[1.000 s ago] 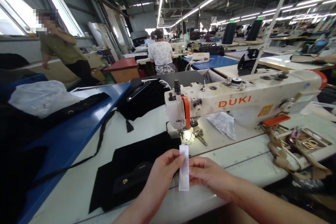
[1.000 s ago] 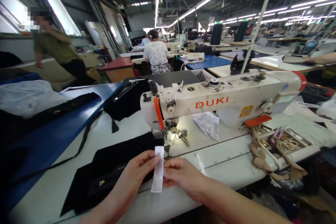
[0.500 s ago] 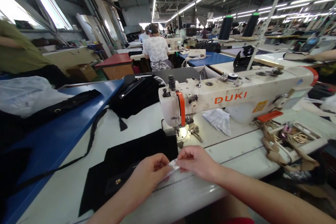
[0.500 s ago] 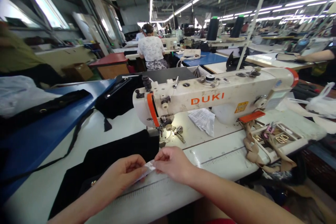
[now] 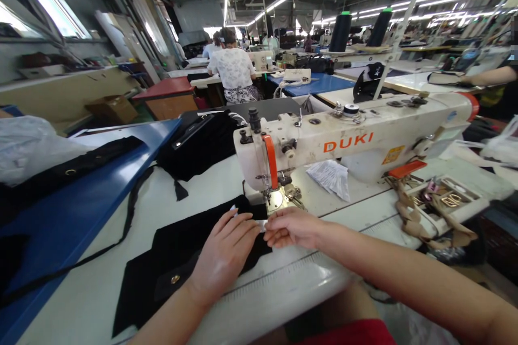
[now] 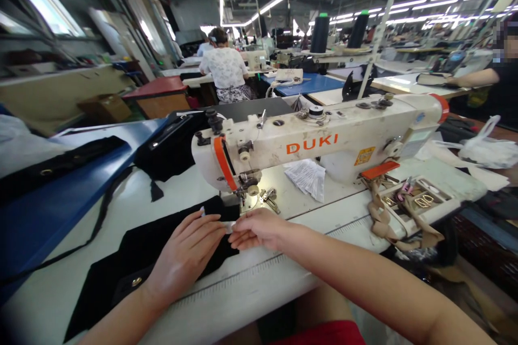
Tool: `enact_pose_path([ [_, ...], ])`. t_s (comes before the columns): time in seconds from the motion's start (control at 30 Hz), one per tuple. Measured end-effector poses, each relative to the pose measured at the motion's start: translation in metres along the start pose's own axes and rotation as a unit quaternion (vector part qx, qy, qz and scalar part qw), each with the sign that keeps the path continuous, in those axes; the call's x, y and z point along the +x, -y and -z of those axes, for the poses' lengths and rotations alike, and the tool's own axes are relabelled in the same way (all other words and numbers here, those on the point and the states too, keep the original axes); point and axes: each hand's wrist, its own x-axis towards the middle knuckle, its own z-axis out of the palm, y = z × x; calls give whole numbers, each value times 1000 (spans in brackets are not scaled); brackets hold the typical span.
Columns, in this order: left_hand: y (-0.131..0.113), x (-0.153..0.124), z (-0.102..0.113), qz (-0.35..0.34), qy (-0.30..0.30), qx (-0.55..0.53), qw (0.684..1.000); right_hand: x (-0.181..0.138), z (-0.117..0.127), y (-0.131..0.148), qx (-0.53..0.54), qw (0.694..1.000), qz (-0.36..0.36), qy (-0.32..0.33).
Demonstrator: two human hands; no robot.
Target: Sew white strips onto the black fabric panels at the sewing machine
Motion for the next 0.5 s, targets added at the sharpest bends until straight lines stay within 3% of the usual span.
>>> enact_pose_path([
  [0.1, 6, 1, -7, -18, -1, 8, 1000, 1, 3, 1, -154, 983, 86, -54],
  [0.17, 8, 0, -13, -13, 6, 15, 1000, -4, 5, -2, -254, 947, 154, -121],
  [0.27, 8, -5, -22, 1, 29, 25, 999, -16, 6, -14, -426, 841, 289, -167],
  [0.37, 7, -9, -28, 8, 49, 28, 998, -29, 5, -29, -600, 693, 383, -116],
  [0.43, 6, -11, -30, 6, 56, 25, 998, -33, 3, -36, -654, 643, 386, -102],
  [0.5, 6, -11, -30, 5, 58, 22, 998, -35, 2, -38, -673, 628, 377, -103],
])
